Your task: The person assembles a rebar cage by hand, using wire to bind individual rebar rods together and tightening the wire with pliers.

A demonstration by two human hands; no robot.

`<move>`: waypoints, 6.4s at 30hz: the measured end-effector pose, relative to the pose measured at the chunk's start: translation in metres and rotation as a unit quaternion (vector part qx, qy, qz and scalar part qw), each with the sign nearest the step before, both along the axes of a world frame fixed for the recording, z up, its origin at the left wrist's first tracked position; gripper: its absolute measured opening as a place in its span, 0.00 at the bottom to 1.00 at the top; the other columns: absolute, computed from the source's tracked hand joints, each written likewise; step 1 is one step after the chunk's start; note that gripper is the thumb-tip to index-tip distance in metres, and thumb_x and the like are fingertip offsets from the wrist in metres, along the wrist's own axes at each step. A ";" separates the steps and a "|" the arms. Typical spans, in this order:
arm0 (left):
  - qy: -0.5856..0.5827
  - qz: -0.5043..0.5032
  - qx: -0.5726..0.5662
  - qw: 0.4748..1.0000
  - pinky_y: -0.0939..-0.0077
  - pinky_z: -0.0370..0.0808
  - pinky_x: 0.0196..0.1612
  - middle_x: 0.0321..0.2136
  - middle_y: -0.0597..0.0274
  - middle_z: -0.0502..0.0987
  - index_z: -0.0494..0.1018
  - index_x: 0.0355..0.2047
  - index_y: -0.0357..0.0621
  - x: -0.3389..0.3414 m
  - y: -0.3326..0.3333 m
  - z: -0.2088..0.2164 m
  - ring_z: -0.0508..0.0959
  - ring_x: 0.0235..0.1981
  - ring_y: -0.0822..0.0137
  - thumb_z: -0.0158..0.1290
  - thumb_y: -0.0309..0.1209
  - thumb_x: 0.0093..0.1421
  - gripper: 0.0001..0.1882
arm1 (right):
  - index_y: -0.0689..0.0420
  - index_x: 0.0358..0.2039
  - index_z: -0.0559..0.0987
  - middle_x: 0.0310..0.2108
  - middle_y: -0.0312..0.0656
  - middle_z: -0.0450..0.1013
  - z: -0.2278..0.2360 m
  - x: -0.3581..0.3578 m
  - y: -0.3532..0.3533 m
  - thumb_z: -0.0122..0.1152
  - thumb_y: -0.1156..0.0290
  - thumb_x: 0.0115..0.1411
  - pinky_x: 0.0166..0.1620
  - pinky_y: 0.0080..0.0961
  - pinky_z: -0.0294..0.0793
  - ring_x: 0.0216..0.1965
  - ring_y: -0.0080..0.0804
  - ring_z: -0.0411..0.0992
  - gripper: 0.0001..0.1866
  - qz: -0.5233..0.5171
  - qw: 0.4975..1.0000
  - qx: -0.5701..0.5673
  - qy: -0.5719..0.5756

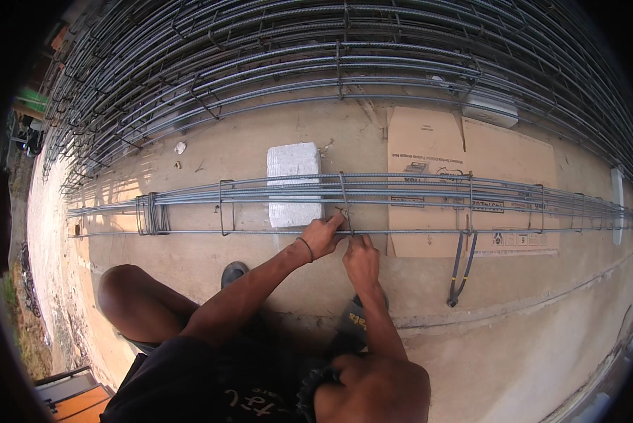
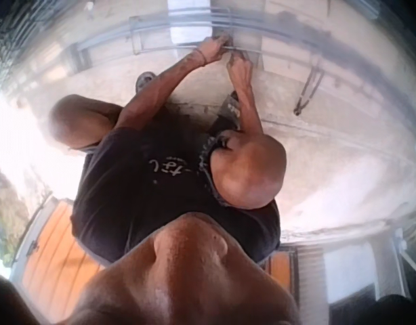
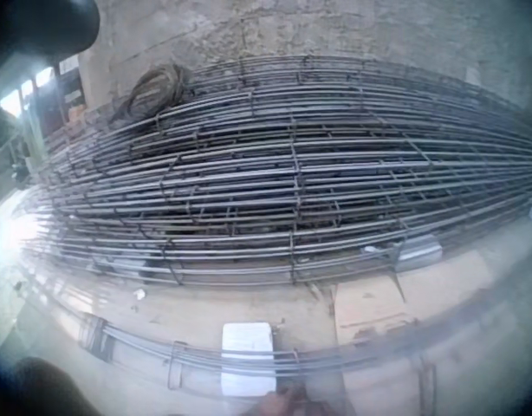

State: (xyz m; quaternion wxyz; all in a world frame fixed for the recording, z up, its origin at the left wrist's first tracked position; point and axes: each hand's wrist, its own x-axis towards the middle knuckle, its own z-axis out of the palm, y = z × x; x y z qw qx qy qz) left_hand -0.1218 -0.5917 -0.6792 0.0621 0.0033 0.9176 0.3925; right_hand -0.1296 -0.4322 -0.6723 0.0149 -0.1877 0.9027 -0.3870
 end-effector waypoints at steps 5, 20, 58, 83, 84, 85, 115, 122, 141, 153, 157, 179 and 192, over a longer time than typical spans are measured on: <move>0.084 -0.013 -0.096 0.992 0.52 0.76 0.33 0.28 0.46 0.78 0.72 0.36 0.42 0.003 0.004 -0.008 0.78 0.30 0.42 0.56 0.28 0.54 0.09 | 0.64 0.33 0.79 0.33 0.56 0.74 0.002 -0.002 -0.001 0.55 0.79 0.55 0.32 0.46 0.76 0.30 0.57 0.75 0.06 0.014 0.999 0.036 -0.029; -0.078 0.333 0.194 0.920 0.74 0.79 0.37 0.29 0.54 0.83 0.79 0.35 0.34 -0.029 0.034 0.017 0.83 0.31 0.64 0.54 0.20 0.50 0.11 | 0.67 0.30 0.77 0.31 0.57 0.74 -0.001 -0.006 0.007 0.57 0.80 0.54 0.31 0.47 0.76 0.28 0.59 0.74 0.04 0.013 0.999 0.028 -0.008; -0.020 0.323 0.027 0.946 0.63 0.79 0.36 0.27 0.48 0.80 0.81 0.26 0.43 -0.022 0.043 0.005 0.81 0.31 0.49 0.56 0.25 0.48 0.05 | 0.66 0.42 0.75 0.29 0.52 0.75 -0.005 0.000 -0.005 0.63 0.75 0.52 0.28 0.39 0.77 0.27 0.50 0.76 0.17 -0.016 0.995 0.039 0.088; 0.266 0.215 0.005 0.940 0.58 0.71 0.53 0.33 0.59 0.77 0.79 0.31 0.40 0.028 0.066 0.028 0.75 0.40 0.55 0.59 0.18 0.49 0.08 | 0.64 0.26 0.79 0.21 0.47 0.74 0.054 -0.050 0.045 0.62 0.73 0.52 0.27 0.31 0.71 0.22 0.34 0.74 0.07 0.068 0.955 0.016 -0.287; 0.275 0.194 -0.012 0.942 0.57 0.71 0.55 0.33 0.59 0.77 0.79 0.31 0.39 0.031 0.065 0.028 0.76 0.39 0.55 0.58 0.17 0.49 0.08 | 0.65 0.21 0.79 0.19 0.43 0.73 0.058 -0.058 0.044 0.61 0.74 0.53 0.24 0.27 0.69 0.19 0.28 0.70 0.08 0.020 0.885 -0.103 -0.454; 0.283 0.172 -0.029 0.943 0.56 0.70 0.56 0.33 0.58 0.77 0.78 0.31 0.39 0.032 0.065 0.029 0.76 0.39 0.56 0.58 0.16 0.48 0.09 | 0.65 0.21 0.79 0.19 0.43 0.73 0.062 -0.064 0.040 0.61 0.74 0.53 0.24 0.27 0.69 0.19 0.28 0.70 0.08 0.021 0.885 -0.102 -0.453; 0.154 0.209 -0.080 0.962 0.64 0.74 0.32 0.26 0.54 0.79 0.79 0.38 0.41 0.024 0.042 0.037 0.77 0.27 0.53 0.56 0.23 0.56 0.09 | 0.64 0.30 0.80 0.24 0.39 0.76 0.032 -0.020 0.019 0.58 0.72 0.61 0.27 0.20 0.72 0.22 0.24 0.73 0.08 -0.146 0.762 -0.344 -0.529; 0.149 0.228 -0.026 0.962 0.61 0.74 0.30 0.24 0.52 0.75 0.71 0.54 0.36 0.062 0.089 0.006 0.75 0.28 0.53 0.55 0.22 0.54 0.25 | 0.65 0.30 0.79 0.21 0.37 0.74 0.025 -0.038 0.021 0.59 0.70 0.60 0.25 0.19 0.68 0.21 0.21 0.69 0.09 0.001 0.859 -0.234 -0.455; 0.008 0.219 -0.135 0.966 0.54 0.76 0.35 0.24 0.41 0.78 0.78 0.25 0.36 -0.079 0.004 0.058 0.79 0.29 0.42 0.61 0.36 0.53 0.12 | 0.63 0.30 0.83 0.23 0.46 0.77 0.030 -0.015 0.053 0.65 0.59 0.56 0.33 0.31 0.71 0.25 0.34 0.74 0.17 0.053 0.909 0.026 -0.412; -0.003 0.285 -0.032 0.958 0.58 0.75 0.41 0.29 0.46 0.80 0.81 0.35 0.44 -0.095 0.006 0.058 0.80 0.35 0.48 0.62 0.34 0.51 0.12 | 0.59 0.21 0.79 0.21 0.50 0.75 0.023 0.001 0.051 0.66 0.62 0.54 0.29 0.38 0.72 0.24 0.49 0.75 0.14 -0.099 0.982 0.008 -0.159; 0.054 0.142 -0.143 0.978 0.62 0.72 0.50 0.42 0.53 0.78 0.80 0.45 0.50 -0.099 -0.004 0.068 0.77 0.45 0.56 0.59 0.36 0.54 0.17 | 0.59 0.21 0.79 0.21 0.50 0.75 0.022 -0.003 0.054 0.66 0.63 0.55 0.30 0.38 0.72 0.24 0.49 0.75 0.13 -0.092 0.986 0.008 -0.141; 0.020 0.144 0.029 0.989 0.64 0.76 0.45 0.35 0.45 0.80 0.82 0.37 0.44 -0.119 -0.017 0.037 0.81 0.38 0.48 0.55 0.30 0.56 0.10 | 0.67 0.31 0.77 0.32 0.53 0.74 0.068 0.007 -0.028 0.58 0.75 0.55 0.31 0.36 0.77 0.28 0.44 0.76 0.07 0.056 0.997 0.052 0.033; -0.042 0.174 0.034 0.983 0.68 0.77 0.45 0.33 0.48 0.81 0.83 0.38 0.47 -0.125 -0.018 0.042 0.82 0.37 0.54 0.56 0.31 0.55 0.11 | 0.62 0.53 0.74 0.40 0.50 0.74 0.062 0.014 0.058 0.58 0.67 0.62 0.36 0.29 0.79 0.34 0.37 0.74 0.21 0.066 0.945 0.005 -0.321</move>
